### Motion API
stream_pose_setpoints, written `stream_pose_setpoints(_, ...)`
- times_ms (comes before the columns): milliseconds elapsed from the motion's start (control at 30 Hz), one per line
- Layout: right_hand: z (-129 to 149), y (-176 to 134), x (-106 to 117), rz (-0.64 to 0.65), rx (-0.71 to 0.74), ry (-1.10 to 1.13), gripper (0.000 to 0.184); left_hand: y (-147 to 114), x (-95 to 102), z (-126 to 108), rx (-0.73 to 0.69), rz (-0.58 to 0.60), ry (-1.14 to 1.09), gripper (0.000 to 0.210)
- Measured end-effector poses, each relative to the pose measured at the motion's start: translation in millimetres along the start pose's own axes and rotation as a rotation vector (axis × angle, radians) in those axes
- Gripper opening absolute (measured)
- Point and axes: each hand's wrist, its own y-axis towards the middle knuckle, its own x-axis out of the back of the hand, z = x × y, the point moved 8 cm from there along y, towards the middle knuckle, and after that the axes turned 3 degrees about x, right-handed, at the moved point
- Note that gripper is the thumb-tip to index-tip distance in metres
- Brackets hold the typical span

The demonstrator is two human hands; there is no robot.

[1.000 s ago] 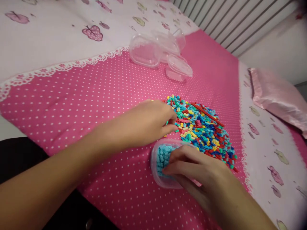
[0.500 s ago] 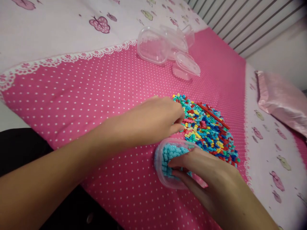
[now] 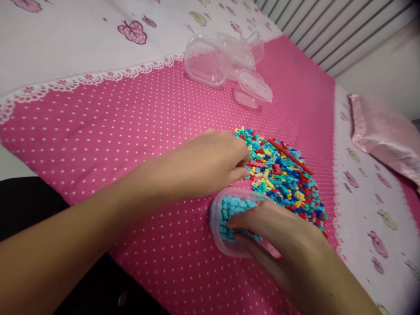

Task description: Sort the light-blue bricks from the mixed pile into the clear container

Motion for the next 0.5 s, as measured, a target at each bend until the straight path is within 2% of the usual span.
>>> stream_pose_setpoints(233,1,-1,3,-0.032,0.006,-0.079,0.019,0,0.2,-1,-0.003,-0.004,0.005,0.022)
stream_pose_setpoints(367,4,-1,12,-0.069,0.032,-0.111,0.018,0,1.3,-1,-0.008,-0.01,0.004,0.022)
stream_pose_setpoints(500,4,0,12,-0.035,0.068,-0.104,0.017,0,2.3,-2,-0.004,-0.014,0.017,0.021)
